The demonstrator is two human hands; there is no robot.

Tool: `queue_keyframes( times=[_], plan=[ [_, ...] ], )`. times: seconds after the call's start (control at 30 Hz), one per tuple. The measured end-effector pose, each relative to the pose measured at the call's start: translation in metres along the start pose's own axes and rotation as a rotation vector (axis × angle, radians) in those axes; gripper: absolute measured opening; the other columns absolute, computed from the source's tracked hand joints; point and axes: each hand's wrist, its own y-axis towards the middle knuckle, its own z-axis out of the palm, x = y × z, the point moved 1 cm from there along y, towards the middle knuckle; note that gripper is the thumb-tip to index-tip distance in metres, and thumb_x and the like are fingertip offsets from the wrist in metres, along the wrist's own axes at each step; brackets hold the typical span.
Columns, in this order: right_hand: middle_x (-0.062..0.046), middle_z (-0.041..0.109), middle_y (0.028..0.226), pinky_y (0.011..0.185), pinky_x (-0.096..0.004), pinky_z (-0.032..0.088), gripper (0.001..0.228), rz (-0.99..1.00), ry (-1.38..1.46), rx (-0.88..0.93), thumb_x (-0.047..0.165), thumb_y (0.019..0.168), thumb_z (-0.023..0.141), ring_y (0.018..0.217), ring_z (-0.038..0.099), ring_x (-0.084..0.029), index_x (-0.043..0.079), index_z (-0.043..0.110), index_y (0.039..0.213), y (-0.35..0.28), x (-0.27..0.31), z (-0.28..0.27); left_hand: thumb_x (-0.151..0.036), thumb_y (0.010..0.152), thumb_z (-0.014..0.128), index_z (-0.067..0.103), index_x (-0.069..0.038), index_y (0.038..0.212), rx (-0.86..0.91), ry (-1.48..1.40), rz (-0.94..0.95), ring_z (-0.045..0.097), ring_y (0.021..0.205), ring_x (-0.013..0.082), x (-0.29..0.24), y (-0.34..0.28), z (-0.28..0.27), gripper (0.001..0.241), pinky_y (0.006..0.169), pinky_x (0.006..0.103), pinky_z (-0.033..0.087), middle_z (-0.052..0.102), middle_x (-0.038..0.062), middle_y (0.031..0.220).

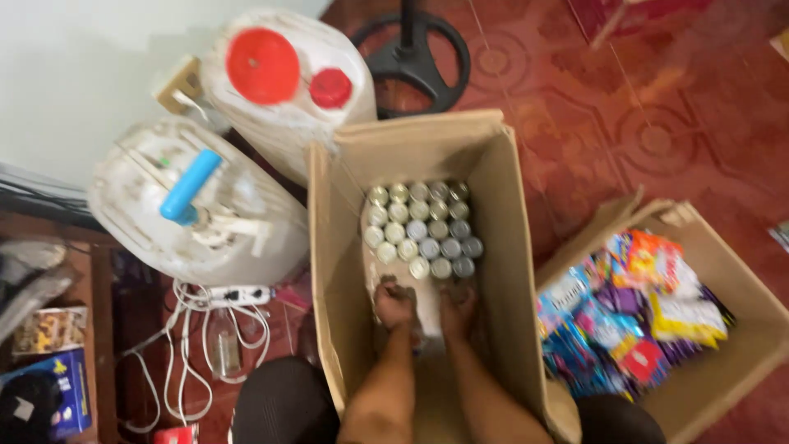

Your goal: Stocking and organizing canned goods and snacks on store shelves.

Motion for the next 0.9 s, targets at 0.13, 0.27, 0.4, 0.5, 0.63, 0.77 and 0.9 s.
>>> queue_keyframes(
  times=[0.13,0.27,0.4,0.5,0.63,0.77,0.9],
  plan=[
    [-0.003,0.055,0.087,0.059,-0.037,0.050,0.047,0.571,0.437,0.303,0.029,0.095,0.079,0.068,0.055,-0.019,-0.004,0.058,0.121,-0.057,-0.005,-0.090,-0.010,0.064,0.078,0.067,-0.010,0.095,0.247,-0.115,-0.131,0.065,0.071,0.0247,0.011,-0.027,-0.039,0.033,0.069,0.0375,0.056,0.069,0.008,0.081],
    [-0.006,0.063,0.090,0.053,-0.035,0.053,0.040,0.755,0.451,0.517,0.030,0.102,0.071,0.061,0.061,-0.019,-0.001,0.062,0.125,-0.036,0.052,-0.068,-0.004,0.060,0.079,0.069,-0.011,0.092,0.250,0.089,-0.178,0.067,0.073,0.0189,-0.085,-0.007,-0.078,0.035,0.073,0.0350,0.057,0.071,0.004,0.082],
    [-0.019,0.075,0.103,0.055,-0.036,0.049,0.058,0.986,0.204,0.541,0.057,0.100,0.037,0.069,0.074,-0.030,0.015,0.051,0.138,-0.020,0.336,-0.075,0.002,0.066,0.077,0.069,-0.011,0.096,0.371,-0.264,-0.251,0.069,0.079,0.0143,-0.167,-0.001,-0.137,0.033,0.075,0.0310,0.059,0.072,0.001,0.086],
    [-0.013,0.076,0.113,0.073,-0.038,0.059,0.056,0.930,0.066,0.665,0.051,0.101,0.048,0.086,0.075,-0.024,0.010,0.058,0.138,-0.005,0.445,-0.087,-0.001,0.067,0.089,0.068,-0.005,0.095,0.479,-0.319,-0.318,0.065,0.079,0.0168,-0.278,0.034,-0.201,0.035,0.074,0.0315,0.057,0.071,0.005,0.087],
    [-0.011,0.075,0.118,0.082,-0.043,0.054,0.050,0.826,0.026,0.690,0.044,0.097,0.057,0.097,0.069,-0.025,0.009,0.060,0.133,-0.008,0.603,-0.115,0.001,0.065,0.090,0.065,-0.003,0.098,0.579,-0.371,-0.269,0.070,0.080,0.0149,-0.392,0.068,-0.285,0.041,0.072,0.0295,0.059,0.074,0.006,0.089],
    [-0.012,0.075,0.117,0.087,-0.040,0.054,0.044,0.873,0.149,0.742,0.041,0.097,0.056,0.098,0.069,-0.024,0.009,0.064,0.125,-0.016,0.721,-0.129,-0.005,0.085,0.075,0.063,-0.004,0.102,0.675,-0.566,-0.476,0.070,0.066,0.0167,-0.474,0.098,-0.349,0.021,0.056,0.0314,0.054,0.070,0.008,0.087],
    [-0.010,0.073,0.113,0.087,-0.039,0.054,0.038,0.819,0.200,0.817,0.038,0.098,0.057,0.097,0.067,-0.022,0.010,0.063,0.122,-0.032,0.795,-0.122,-0.009,0.094,0.079,0.067,0.000,0.100,0.611,-0.656,-0.257,0.062,0.068,0.0115,-0.490,0.116,-0.397,0.017,0.062,0.0270,0.052,0.068,0.005,0.084]
  ],
)
